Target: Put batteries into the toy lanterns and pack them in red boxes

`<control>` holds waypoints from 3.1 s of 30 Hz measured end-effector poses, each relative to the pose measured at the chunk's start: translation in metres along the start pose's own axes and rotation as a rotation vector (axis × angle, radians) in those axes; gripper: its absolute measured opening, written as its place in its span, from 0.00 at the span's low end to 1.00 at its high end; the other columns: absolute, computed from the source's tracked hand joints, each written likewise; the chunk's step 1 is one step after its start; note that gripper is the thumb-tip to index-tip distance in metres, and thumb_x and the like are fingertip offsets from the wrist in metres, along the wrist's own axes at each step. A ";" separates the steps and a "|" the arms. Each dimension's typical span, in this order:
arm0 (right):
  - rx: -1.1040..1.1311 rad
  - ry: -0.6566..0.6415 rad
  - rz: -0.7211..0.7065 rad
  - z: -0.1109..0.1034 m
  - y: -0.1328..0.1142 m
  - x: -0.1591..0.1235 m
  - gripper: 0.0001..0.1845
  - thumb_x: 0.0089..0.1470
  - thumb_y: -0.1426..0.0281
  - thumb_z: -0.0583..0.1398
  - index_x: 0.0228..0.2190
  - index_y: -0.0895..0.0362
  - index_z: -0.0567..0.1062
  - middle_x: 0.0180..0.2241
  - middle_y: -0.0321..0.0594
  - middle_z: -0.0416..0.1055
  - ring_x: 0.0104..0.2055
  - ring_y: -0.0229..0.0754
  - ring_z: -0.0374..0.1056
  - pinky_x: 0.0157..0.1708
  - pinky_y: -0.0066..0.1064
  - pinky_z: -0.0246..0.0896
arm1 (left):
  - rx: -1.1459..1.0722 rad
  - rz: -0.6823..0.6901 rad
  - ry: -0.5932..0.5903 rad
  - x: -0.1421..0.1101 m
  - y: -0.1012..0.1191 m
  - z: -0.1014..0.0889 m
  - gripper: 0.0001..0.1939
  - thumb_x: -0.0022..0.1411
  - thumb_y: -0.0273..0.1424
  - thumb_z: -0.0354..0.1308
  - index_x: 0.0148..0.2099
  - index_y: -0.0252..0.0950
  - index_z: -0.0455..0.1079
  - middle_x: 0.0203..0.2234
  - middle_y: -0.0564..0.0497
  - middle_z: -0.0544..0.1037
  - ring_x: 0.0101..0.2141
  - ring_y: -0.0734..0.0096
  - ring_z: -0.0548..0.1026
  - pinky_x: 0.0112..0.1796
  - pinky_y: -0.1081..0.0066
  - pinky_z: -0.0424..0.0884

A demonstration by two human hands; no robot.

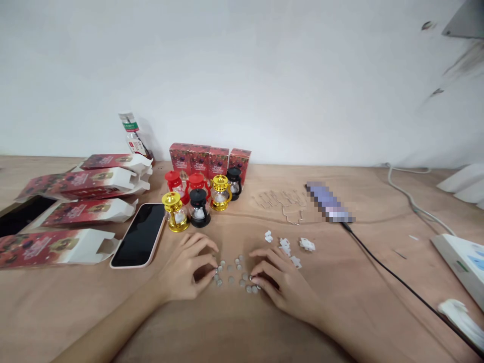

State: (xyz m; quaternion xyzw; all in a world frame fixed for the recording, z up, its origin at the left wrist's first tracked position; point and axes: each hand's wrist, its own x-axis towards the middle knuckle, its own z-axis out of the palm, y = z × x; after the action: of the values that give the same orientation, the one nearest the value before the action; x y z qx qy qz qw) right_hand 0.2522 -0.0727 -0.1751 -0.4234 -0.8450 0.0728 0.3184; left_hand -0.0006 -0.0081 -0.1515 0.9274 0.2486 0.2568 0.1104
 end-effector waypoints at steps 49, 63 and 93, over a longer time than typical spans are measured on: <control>0.024 0.070 -0.146 -0.006 0.004 0.000 0.10 0.49 0.81 0.55 0.24 0.54 0.67 0.39 0.39 0.70 0.46 0.46 0.64 0.42 0.41 0.59 | 0.065 -0.017 -0.357 -0.001 -0.013 0.009 0.43 0.58 0.50 0.56 0.67 0.38 0.44 0.64 0.43 0.54 0.63 0.53 0.53 0.60 0.52 0.51; -0.065 -0.191 -0.140 -0.009 -0.004 -0.001 0.23 0.55 0.56 0.58 0.48 0.55 0.67 0.54 0.52 0.62 0.56 0.54 0.60 0.50 0.52 0.59 | 0.125 -0.022 -0.415 -0.003 -0.006 0.010 0.46 0.61 0.51 0.52 0.69 0.38 0.30 0.66 0.42 0.46 0.64 0.51 0.46 0.61 0.47 0.45; -0.037 -0.178 0.007 0.024 -0.013 0.014 0.34 0.56 0.62 0.59 0.59 0.61 0.55 0.58 0.56 0.62 0.62 0.53 0.55 0.56 0.50 0.60 | 0.253 -0.105 -0.306 0.004 0.022 0.029 0.30 0.65 0.41 0.51 0.62 0.29 0.54 0.63 0.34 0.54 0.63 0.47 0.51 0.57 0.39 0.50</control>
State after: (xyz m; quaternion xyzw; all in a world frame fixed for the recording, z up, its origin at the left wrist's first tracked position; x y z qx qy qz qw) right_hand 0.2233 -0.0668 -0.1826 -0.4242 -0.8696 0.0958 0.2338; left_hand 0.0271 -0.0271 -0.1670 0.9478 0.3073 0.0735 0.0426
